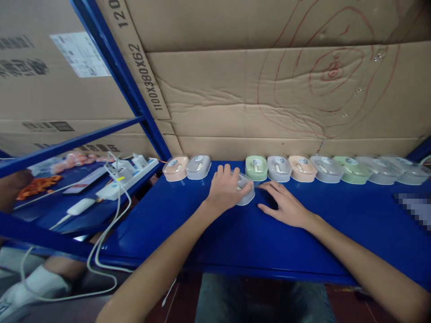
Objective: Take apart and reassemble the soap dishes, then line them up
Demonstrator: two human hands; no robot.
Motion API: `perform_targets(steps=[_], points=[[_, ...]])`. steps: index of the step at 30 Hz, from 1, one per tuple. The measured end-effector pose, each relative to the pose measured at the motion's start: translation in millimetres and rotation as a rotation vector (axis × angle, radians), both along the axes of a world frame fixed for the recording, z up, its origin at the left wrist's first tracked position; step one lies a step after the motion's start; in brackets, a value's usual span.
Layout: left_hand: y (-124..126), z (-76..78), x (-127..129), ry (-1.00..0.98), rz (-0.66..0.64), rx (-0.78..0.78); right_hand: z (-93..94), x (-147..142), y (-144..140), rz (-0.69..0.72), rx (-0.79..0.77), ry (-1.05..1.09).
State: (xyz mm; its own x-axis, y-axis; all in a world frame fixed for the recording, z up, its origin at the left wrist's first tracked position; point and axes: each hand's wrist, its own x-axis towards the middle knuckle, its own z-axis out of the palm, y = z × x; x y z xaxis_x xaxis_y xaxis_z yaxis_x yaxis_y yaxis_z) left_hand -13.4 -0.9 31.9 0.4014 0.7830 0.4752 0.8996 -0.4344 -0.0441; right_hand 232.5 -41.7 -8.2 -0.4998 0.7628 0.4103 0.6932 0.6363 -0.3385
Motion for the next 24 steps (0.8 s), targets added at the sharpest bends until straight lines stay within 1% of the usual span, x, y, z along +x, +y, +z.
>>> perform_targets(steps=[3, 5, 7, 9, 12, 14, 19, 22, 24], points=[[5, 1.5, -5, -0.058, -0.057, -0.062, -0.6, -1, 0, -0.009, 0.001, -0.008], [7, 1.3, -6, -0.082, -0.078, -0.076, -1.9, -1, 0, -0.01, 0.001, -0.011], [6, -1.1, -4, -0.078, -0.049, -0.037, -3.3, -1, -1, -0.005, 0.003, -0.013], [3, -4.7, 0, -0.058, 0.008, 0.011, -4.2, -1, -1, -0.005, 0.006, -0.014], [-4, -6.9, 7, -0.029, 0.056, 0.027, -4.2, -1, -1, -0.007, 0.003, -0.018], [-10, -3.5, 9, -0.019, 0.063, 0.009, -3.8, -1, -1, 0.0, -0.002, -0.006], [-23, 12.8, 4, -0.016, 0.026, -0.108, -4.6, 0, 3, -0.001, -0.021, 0.081], [-28, 17.7, -1, -0.016, 0.025, -0.123, -5.9, 0, 5, -0.001, -0.032, 0.088], [-30, 20.2, -2, 0.034, 0.002, -0.137, -6.1, 0, 5, 0.002, -0.038, 0.079]])
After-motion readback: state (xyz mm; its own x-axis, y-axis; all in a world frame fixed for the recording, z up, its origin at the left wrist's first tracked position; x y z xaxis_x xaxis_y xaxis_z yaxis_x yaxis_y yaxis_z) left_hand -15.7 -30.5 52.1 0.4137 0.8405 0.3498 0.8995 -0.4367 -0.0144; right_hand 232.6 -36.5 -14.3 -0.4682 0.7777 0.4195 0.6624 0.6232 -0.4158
